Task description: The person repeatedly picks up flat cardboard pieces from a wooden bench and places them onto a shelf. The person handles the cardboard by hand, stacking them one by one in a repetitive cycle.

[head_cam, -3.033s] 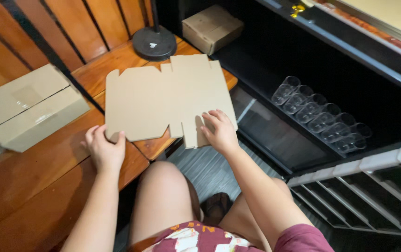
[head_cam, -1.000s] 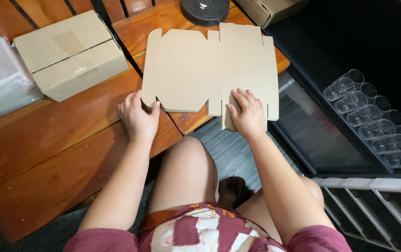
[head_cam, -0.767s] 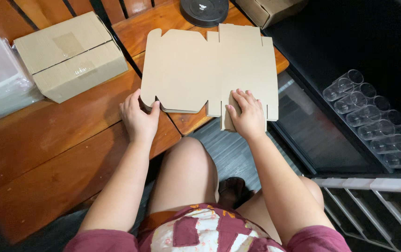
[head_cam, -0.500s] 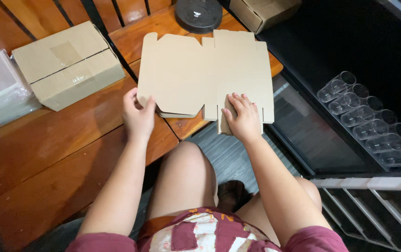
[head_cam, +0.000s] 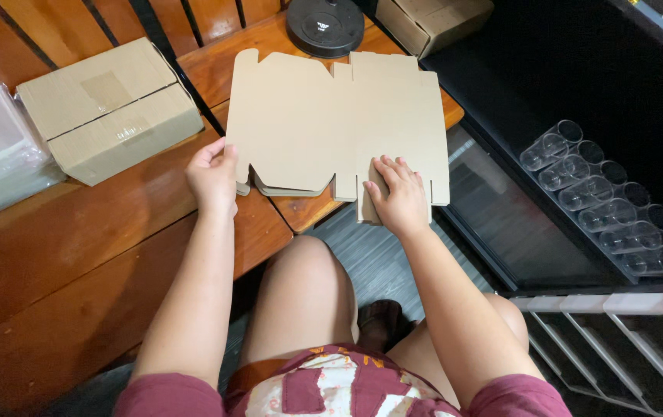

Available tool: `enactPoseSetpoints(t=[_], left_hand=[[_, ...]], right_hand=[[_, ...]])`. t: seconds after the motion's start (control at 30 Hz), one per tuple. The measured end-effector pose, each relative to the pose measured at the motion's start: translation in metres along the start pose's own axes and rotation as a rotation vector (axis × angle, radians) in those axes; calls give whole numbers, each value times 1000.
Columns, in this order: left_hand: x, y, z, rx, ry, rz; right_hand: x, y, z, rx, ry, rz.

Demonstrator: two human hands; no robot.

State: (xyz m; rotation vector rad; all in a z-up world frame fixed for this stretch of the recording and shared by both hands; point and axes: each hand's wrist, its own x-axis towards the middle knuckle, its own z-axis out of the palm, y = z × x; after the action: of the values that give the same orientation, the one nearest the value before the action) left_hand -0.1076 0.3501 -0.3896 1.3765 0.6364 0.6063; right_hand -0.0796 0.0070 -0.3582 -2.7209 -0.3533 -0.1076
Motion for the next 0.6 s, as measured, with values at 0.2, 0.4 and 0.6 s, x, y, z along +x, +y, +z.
enactPoseSetpoints(t=[0.2, 0.4, 0.6], left_hand=[[-13, 36, -1, -431, -20, -342], [-30, 65, -2, -460, -88, -403], [-20, 53, 4, -350, -128, -347]], right_hand=[[-1, -2, -1, 12, 1, 4], [2, 0, 3, 7, 1, 5], [1, 1, 3, 3, 2, 0]])
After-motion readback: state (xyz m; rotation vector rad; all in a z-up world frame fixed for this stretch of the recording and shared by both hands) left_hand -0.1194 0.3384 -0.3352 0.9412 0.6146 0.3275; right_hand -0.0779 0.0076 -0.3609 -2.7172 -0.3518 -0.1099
